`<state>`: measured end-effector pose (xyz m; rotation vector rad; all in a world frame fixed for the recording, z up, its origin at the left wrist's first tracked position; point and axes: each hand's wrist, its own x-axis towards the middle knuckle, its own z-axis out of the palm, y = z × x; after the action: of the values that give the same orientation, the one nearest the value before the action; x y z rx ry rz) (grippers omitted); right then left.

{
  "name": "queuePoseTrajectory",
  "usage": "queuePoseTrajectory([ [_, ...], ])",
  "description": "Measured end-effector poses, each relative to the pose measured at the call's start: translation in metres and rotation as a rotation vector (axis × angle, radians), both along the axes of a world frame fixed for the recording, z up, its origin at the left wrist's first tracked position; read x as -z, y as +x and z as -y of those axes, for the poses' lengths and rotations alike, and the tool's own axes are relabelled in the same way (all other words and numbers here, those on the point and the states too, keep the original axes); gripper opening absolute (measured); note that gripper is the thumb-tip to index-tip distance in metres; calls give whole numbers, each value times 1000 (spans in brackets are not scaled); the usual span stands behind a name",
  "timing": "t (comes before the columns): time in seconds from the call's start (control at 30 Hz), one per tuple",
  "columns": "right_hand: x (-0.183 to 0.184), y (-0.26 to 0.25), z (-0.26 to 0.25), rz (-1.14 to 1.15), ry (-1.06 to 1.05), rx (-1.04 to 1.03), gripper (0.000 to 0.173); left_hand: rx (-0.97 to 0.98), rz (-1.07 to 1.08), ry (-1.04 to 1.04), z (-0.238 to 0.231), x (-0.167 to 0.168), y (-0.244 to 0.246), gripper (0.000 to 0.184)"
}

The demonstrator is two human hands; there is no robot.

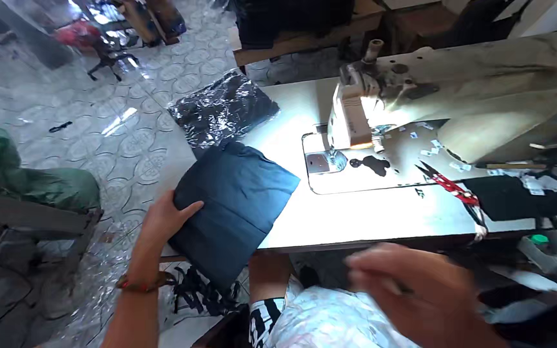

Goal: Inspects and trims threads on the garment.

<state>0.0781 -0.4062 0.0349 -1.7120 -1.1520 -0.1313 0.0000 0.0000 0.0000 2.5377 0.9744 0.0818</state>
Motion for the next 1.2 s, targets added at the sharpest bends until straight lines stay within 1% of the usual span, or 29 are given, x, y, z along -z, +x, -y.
queuePoseTrajectory([
  [0.03,22,-1,-18,4,-51,4,18,9,-33,-61,8,-5,-3,57],
  [0.07,40,-5,-31,-23,-120,-5,28,26,-28,-120,13,-6,-9,56],
  [0.1,54,-9,-43,-72,-173,-37,47,41,38,-175,22,-6,-16,58],
  [0.17,77,-21,-68,-177,-176,-108,94,49,249,-336,71,-20,-29,67],
  [0.2,84,-29,-78,-217,-140,-144,110,88,382,-437,103,-28,-38,70],
  [0.23,85,-37,-85,-265,-79,-199,114,176,494,-567,134,-37,-48,67],
  [0.27,82,-42,-88,-315,4,-269,106,294,568,-680,160,-46,-57,63],
  [0.3,78,-44,-88,-364,118,-341,89,429,610,-717,176,-53,-62,61],
  [0.33,73,-42,-87,-435,229,-394,66,553,634,-675,184,-59,-59,54],
  [0.37,67,-37,-82,-521,265,-416,44,648,658,-582,185,-64,-50,48],
  [0.4,60,-29,-76,-622,222,-390,30,693,665,-420,183,-65,-36,45],
  [0.43,54,-19,-69,-695,98,-321,27,692,649,-216,179,-59,-17,43],
  [0.47,57,-2,-67,-673,-32,-240,27,670,592,-27,174,-44,7,41],
  [0.5,66,19,-66,-597,-143,-155,28,659,467,75,169,-24,30,42],
  [0.57,80,63,-58,-403,-373,105,29,659,181,131,163,21,64,54],
  [0.6,88,87,-52,-291,-414,245,28,668,73,134,166,38,71,62],
  [0.63,92,110,-45,-221,-417,355,26,672,48,170,169,52,72,67],
  [0.67,93,129,-38,-189,-386,413,24,675,53,199,173,58,70,70],
  [0.73,91,166,-36,-211,-328,477,23,676,85,227,177,61,66,72],
  [0.77,91,181,-39,-217,-344,503,24,670,100,240,179,62,65,72],
  [0.83,85,200,-51,-279,-472,537,31,655,107,251,181,63,65,73],
  [0.9,78,208,-62,-321,-621,545,44,638,109,261,181,64,64,72],
  [0.93,78,211,-66,-328,-659,539,46,627,114,267,182,65,63,72],
  [1.13,83,216,-76,-372,-779,521,35,580,127,285,189,67,62,72],
  [1.2,86,221,-77,-352,-847,487,36,597,99,230,188,62,64,74],
])
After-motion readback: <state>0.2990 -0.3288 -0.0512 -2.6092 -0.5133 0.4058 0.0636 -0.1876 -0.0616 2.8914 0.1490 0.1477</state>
